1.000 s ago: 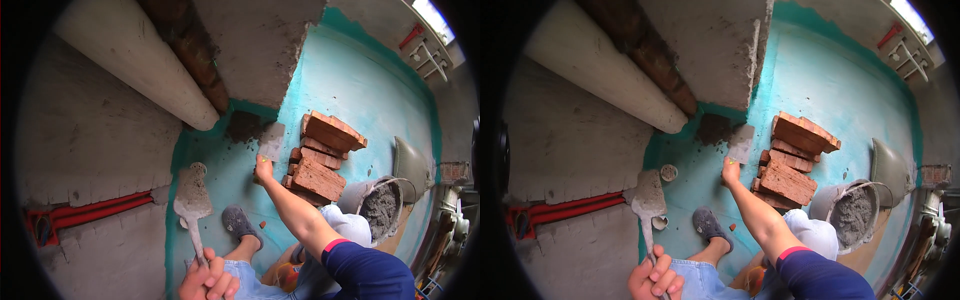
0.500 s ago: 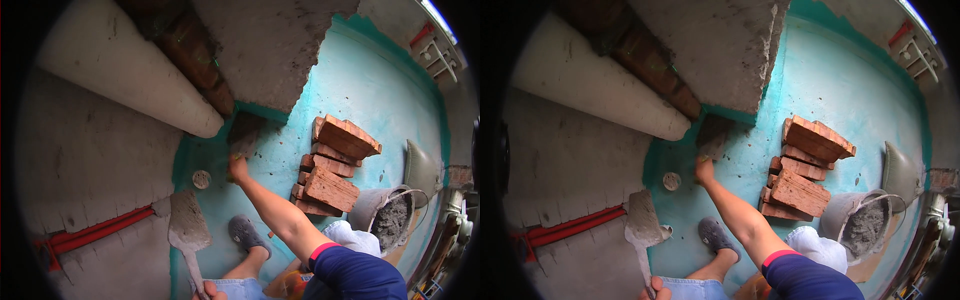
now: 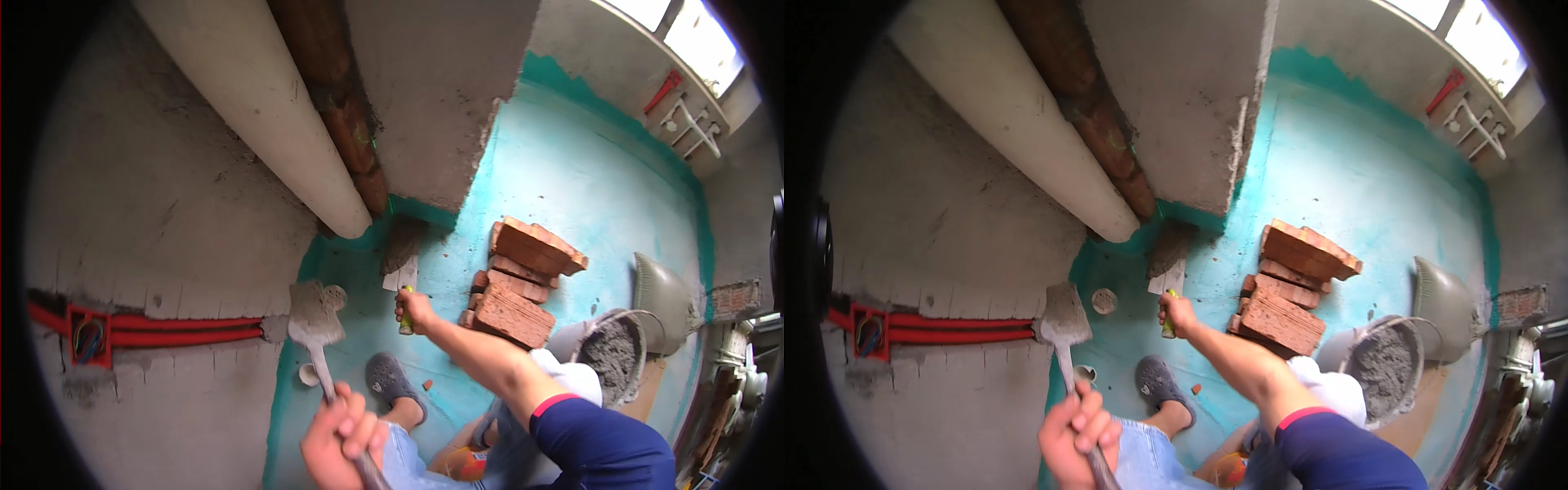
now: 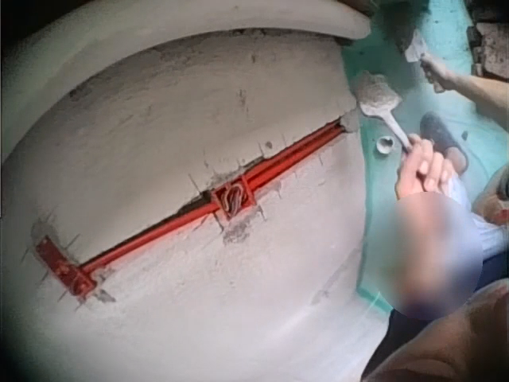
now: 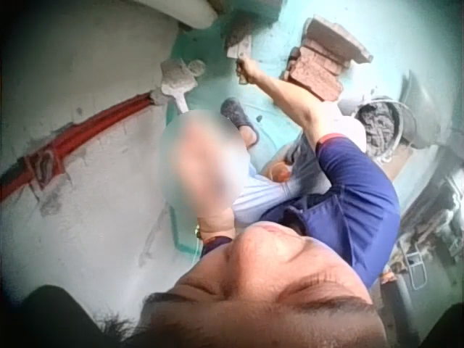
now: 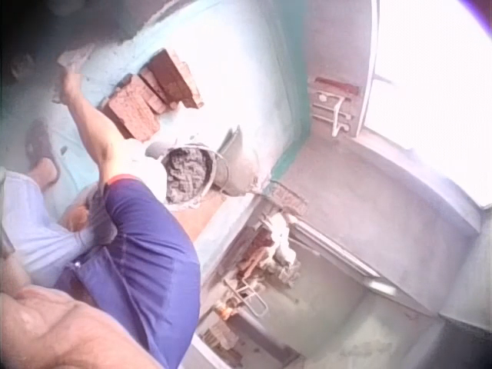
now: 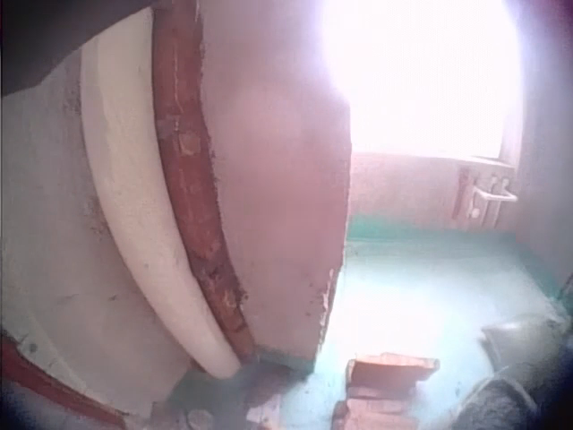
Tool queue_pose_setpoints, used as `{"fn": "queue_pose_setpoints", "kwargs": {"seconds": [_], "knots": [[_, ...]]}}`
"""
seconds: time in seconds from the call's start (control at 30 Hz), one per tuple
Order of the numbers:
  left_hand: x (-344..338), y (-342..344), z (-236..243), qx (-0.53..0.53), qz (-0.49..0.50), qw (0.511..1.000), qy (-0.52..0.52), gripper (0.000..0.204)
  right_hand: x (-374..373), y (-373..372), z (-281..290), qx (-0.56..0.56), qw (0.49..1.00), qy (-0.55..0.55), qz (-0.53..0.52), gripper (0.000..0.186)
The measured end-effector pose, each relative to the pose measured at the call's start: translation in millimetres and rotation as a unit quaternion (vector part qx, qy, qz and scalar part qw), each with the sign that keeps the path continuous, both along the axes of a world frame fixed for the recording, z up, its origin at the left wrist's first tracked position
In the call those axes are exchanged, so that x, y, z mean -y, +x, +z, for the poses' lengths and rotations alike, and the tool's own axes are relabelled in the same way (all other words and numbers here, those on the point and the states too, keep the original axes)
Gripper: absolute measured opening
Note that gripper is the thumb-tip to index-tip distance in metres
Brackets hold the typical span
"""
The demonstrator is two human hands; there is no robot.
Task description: The person applies mortar to bricks using a trowel and places them into a vertical stack against a wall and pipe, using a trowel to scrape off excess mortar.
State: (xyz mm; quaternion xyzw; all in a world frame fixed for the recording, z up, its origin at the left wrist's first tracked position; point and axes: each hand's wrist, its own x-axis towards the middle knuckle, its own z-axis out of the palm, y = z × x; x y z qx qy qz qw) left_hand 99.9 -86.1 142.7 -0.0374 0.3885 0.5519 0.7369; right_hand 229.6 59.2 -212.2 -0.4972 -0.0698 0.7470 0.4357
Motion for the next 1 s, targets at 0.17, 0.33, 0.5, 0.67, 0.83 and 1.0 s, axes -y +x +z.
{"fn": "queue_pose_setpoints", "kwargs": {"seconds": [0.17,0.33,0.5,0.67,0.83,1.0], "knots": [[-5.8,21.3,-11.1,-0.014,0.042,0.998,0.053,0.014,10.9,108.3,79.7,0.115,0.978,-0.007,0.175,0.016],[-8.4,28.8,-16.9,0.042,0.018,0.998,0.049,0.012,45.5,232.8,199.1,0.287,0.890,0.097,0.340,0.014],[-6.0,24.7,-24.0,0.066,-0.026,0.996,0.063,0.009,119.6,310.5,240.9,0.331,0.869,0.175,0.325,0.019],[-6.0,16.9,-24.4,0.037,-0.011,0.998,0.057,0.009,190.5,293.6,215.7,0.686,0.627,0.208,0.305,0.033],[-10.9,12.9,-26.7,0.023,-0.023,0.998,0.049,0.010,217.2,281.1,139.4,0.774,0.524,0.157,0.318,0.035],[-15.7,15.6,-27.9,0.022,-0.036,0.998,0.036,0.011,226.3,280.2,165.2,0.784,0.532,0.174,0.268,0.038]]}}
